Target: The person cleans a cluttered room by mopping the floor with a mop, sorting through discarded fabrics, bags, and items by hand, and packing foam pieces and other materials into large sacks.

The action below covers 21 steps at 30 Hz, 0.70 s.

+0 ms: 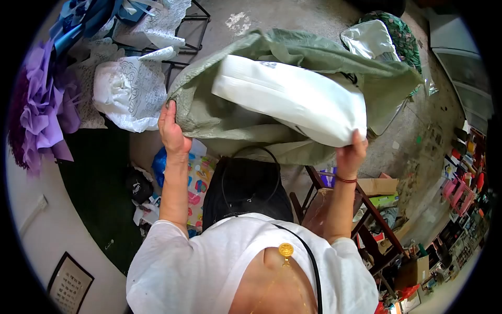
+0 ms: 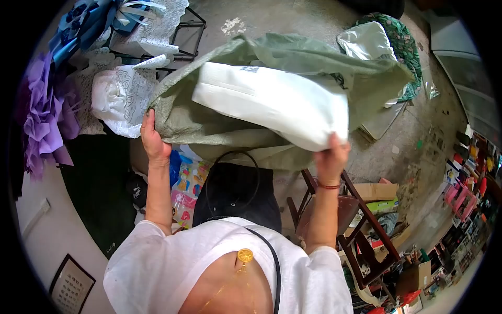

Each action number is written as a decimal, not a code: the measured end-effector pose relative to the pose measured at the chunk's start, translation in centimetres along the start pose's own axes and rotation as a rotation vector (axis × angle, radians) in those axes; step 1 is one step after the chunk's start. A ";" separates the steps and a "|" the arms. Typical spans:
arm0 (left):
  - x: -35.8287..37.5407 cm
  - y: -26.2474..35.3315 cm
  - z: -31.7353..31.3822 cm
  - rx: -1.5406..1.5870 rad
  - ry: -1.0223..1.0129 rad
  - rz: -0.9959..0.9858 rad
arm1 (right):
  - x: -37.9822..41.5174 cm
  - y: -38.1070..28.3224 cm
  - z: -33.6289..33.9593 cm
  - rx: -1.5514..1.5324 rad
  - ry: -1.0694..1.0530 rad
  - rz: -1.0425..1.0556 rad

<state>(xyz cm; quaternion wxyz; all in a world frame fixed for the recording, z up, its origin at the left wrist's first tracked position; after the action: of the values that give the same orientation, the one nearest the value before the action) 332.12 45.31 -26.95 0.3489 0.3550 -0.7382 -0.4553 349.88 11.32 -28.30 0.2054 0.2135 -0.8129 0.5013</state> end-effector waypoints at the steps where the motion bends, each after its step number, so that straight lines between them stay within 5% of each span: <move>1: 0.4 0.6 -0.7 -0.003 0.003 -0.004 | -3.2 1.8 6.8 0.092 -0.172 -0.082; 4: 1.5 0.3 -2.0 0.063 0.028 0.048 | -6.9 12.0 22.7 0.678 0.219 -0.405; 8: 4.1 -0.8 -6.1 0.168 -0.110 0.124 | -9.1 20.0 25.0 0.681 0.304 -0.485; 12: 5.9 0.1 -6.2 0.113 -0.131 0.119 | -11.3 22.4 20.9 1.136 0.219 -0.538; 14: 6.8 0.8 -5.4 0.130 -0.123 0.138 | -11.8 21.4 19.0 1.691 0.165 -0.226; 15: 7.1 1.0 -5.1 0.158 -0.125 0.158 | -10.9 20.7 17.2 1.694 0.153 -0.232; 17: 7.3 1.9 -4.5 0.169 -0.126 0.142 | -7.2 16.3 7.0 1.884 0.096 0.292; 19: 7.4 2.2 -4.0 0.191 -0.081 0.162 | -5.9 18.8 1.0 1.711 -0.117 0.610; 21: 7.7 2.1 -3.5 0.195 -0.057 0.181 | -3.9 22.8 -4.3 1.670 -0.509 0.643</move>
<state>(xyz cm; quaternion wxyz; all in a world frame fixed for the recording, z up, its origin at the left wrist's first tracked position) 330.79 38.04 -22.37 0.3314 0.3060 -0.8175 -0.3581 341.02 24.98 -45.27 -0.3482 0.1602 -0.2292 0.8947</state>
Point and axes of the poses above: each hand's wrist, its own x-axis away from the middle knuckle, its own z-axis out of the back of the hand, y = z × x, the point moved 7 cm from there along -x, towards the middle knuckle, and after that the axes turned 7 degrees about -z, right-handed, at the moved point
